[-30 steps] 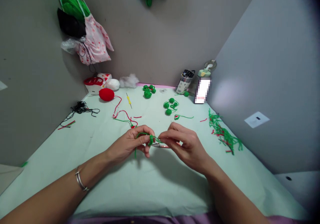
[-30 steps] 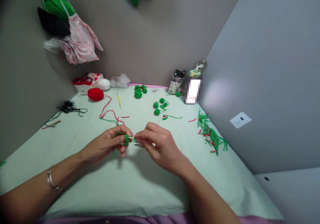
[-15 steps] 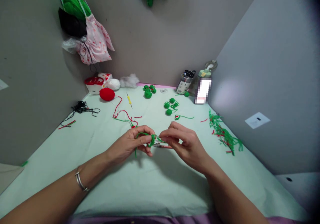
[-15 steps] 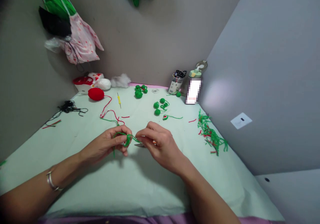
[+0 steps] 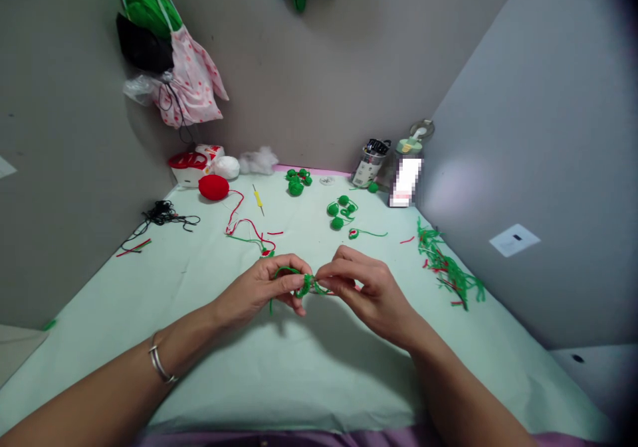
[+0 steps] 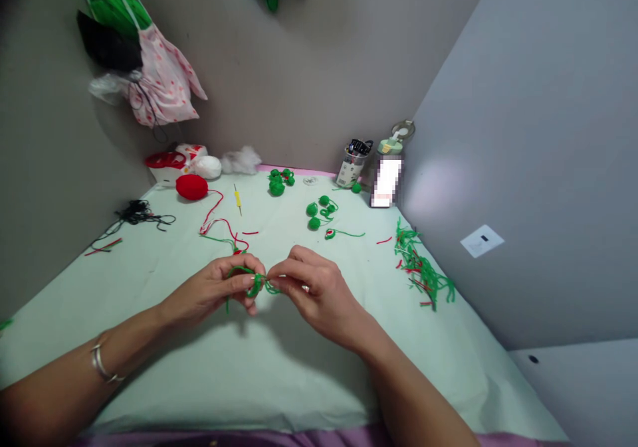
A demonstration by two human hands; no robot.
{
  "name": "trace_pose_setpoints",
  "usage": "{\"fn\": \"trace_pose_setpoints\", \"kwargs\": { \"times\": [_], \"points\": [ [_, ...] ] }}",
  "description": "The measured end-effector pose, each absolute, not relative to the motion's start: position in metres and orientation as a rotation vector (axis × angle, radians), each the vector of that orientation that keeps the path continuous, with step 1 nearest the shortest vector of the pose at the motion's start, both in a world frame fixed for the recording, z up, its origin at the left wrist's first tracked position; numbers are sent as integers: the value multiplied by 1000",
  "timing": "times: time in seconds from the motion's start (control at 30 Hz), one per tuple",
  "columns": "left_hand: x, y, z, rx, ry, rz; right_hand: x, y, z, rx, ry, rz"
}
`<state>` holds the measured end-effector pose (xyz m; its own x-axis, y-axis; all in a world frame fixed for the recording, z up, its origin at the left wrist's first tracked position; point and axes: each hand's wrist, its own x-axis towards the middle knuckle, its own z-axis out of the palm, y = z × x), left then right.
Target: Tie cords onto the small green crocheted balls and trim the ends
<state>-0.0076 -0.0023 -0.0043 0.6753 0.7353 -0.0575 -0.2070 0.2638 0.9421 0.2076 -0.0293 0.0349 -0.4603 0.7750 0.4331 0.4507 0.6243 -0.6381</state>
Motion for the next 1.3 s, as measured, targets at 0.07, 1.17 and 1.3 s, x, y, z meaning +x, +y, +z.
{"fn": "trace_pose_setpoints", "kwargs": {
  "times": [0.07, 1.17, 1.3],
  "points": [
    [-6, -3, -4, 1128, 550, 690, 205, -30, 33, -975, -2084, 601],
    [-2, -2, -6, 1085, 682, 659, 218, -26, 44, -932, -1489, 938],
    [-2, -1, -4, 1057, 655, 696, 216, -28, 44, -1011, -1825, 615]
  ]
}}
